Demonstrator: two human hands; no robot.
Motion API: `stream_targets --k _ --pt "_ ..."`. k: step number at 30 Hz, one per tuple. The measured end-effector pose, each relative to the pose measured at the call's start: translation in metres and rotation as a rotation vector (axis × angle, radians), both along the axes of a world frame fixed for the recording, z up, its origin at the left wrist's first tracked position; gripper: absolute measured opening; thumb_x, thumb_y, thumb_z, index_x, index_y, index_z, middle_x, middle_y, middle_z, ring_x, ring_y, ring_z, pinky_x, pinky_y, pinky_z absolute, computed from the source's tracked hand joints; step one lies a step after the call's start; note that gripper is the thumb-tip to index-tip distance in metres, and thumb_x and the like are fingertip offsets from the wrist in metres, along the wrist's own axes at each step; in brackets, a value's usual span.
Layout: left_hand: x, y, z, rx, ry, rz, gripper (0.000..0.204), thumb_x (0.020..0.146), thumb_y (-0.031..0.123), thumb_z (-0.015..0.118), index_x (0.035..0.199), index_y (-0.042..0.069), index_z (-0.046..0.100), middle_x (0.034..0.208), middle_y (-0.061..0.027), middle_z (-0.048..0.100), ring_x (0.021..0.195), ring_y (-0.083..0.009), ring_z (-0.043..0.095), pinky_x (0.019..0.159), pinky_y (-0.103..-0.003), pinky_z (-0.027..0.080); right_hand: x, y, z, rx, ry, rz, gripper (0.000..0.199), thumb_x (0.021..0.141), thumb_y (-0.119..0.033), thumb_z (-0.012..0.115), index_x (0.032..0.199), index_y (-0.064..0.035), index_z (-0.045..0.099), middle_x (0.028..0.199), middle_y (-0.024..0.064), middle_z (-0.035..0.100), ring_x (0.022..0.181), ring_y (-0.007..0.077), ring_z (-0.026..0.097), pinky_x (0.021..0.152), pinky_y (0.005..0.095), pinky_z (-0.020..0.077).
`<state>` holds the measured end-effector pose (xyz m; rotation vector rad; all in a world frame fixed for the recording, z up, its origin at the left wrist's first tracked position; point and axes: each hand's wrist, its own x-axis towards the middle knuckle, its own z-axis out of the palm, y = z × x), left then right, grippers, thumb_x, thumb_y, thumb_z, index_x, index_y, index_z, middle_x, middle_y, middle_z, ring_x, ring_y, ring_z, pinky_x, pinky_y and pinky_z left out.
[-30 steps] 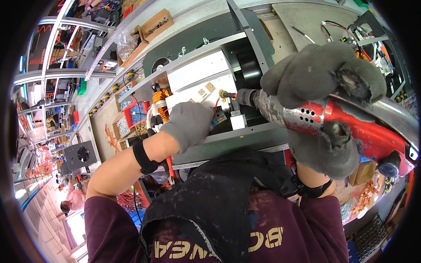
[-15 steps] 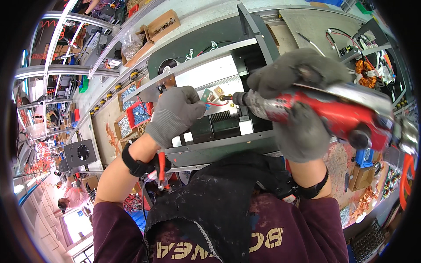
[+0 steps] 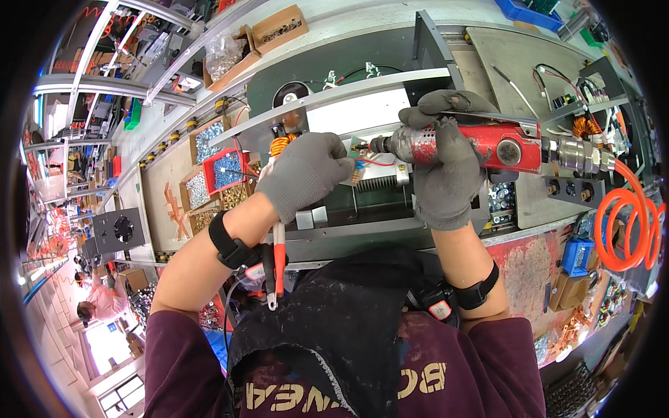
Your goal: Assembling and wiring electrical components inside a power inverter chassis using a pneumatic screwdriver.
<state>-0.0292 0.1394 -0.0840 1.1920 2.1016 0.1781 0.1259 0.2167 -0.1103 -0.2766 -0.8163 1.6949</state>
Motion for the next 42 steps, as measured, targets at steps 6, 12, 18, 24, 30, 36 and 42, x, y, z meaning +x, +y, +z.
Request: stream_targets --k 6,12,18,24,30,36,42 --pt "-0.057 -0.020 0.063 0.305 0.084 -0.558 0.030 0.082 0.008 0.048 0.107 0.013 0.062 0.094 -0.0129 0.059 0.086 -0.0261 0.059 0.076 -0.035 0.047 0.002 -0.007 -0.001 -0.047 -0.047 -0.001 0.027 0.084 -0.015 0.056 0.109 -0.0108 0.047 0.099 0.0045 0.050 0.087 0.0145 0.048 0.082 0.0355 0.0407" --pt "-0.056 -0.078 0.076 0.448 -0.025 -0.623 0.037 0.062 0.012 0.073 0.098 0.017 0.067 0.086 -0.0080 0.051 0.074 -0.0247 0.057 0.062 -0.033 0.047 -0.003 -0.010 0.001 0.006 -0.041 0.014 0.033 0.082 -0.019 0.057 0.111 -0.0092 0.045 0.099 0.0065 0.052 0.083 0.0164 0.051 0.089 0.0393 0.0390" --pt "-0.124 -0.056 0.004 1.135 -1.304 0.953 0.034 0.097 0.031 0.040 0.097 0.000 0.052 0.090 -0.0103 0.051 0.078 -0.0221 0.049 0.068 -0.032 0.045 -0.006 -0.013 0.002 0.021 -0.104 -0.062 0.035 0.080 -0.023 0.057 0.110 -0.0075 0.047 0.098 0.0067 0.052 0.081 0.0168 0.050 0.085 0.0390 0.0396" --pt "-0.083 -0.036 0.026 0.585 -0.323 0.349 0.024 0.094 0.026 0.045 0.103 0.006 0.053 0.070 -0.0065 0.057 0.057 -0.0242 0.056 0.059 -0.038 0.048 0.004 -0.006 -0.008 0.025 -0.178 -0.127 0.035 0.078 -0.023 0.059 0.107 -0.0072 0.048 0.089 0.0080 0.051 0.074 0.0176 0.047 0.070 0.0374 0.0416" --pt "-0.076 -0.020 0.008 -0.035 0.160 -0.430 0.025 0.089 0.029 0.054 0.105 0.013 0.062 0.078 -0.0149 0.063 0.070 -0.0304 0.062 0.060 -0.038 0.048 -0.016 -0.009 0.001 -0.004 -0.155 -0.160 0.035 0.075 -0.026 0.065 0.100 -0.0106 0.046 0.086 0.0017 0.040 0.070 0.0146 0.034 0.060 0.0267 0.0333" --pt "-0.087 -0.027 -0.002 0.085 0.000 -0.331 0.025 0.089 0.026 0.054 0.104 0.009 0.062 0.076 -0.0147 0.064 0.070 -0.0312 0.063 0.063 -0.037 0.049 -0.022 -0.010 -0.002 -0.023 -0.152 -0.126 0.033 0.075 -0.027 0.064 0.097 -0.0099 0.046 0.080 0.0012 0.038 0.069 0.0139 0.033 0.058 0.0271 0.0332" --pt "-0.096 -0.027 -0.007 0.153 -0.342 -0.239 0.022 0.090 0.020 0.050 0.097 0.002 0.061 0.074 -0.0123 0.063 0.066 -0.0270 0.062 0.063 -0.034 0.048 -0.023 -0.016 0.001 0.036 -0.153 -0.097 0.029 0.078 -0.026 0.063 0.099 -0.0118 0.049 0.077 0.0003 0.038 0.064 0.0134 0.037 0.058 0.0293 0.0327"
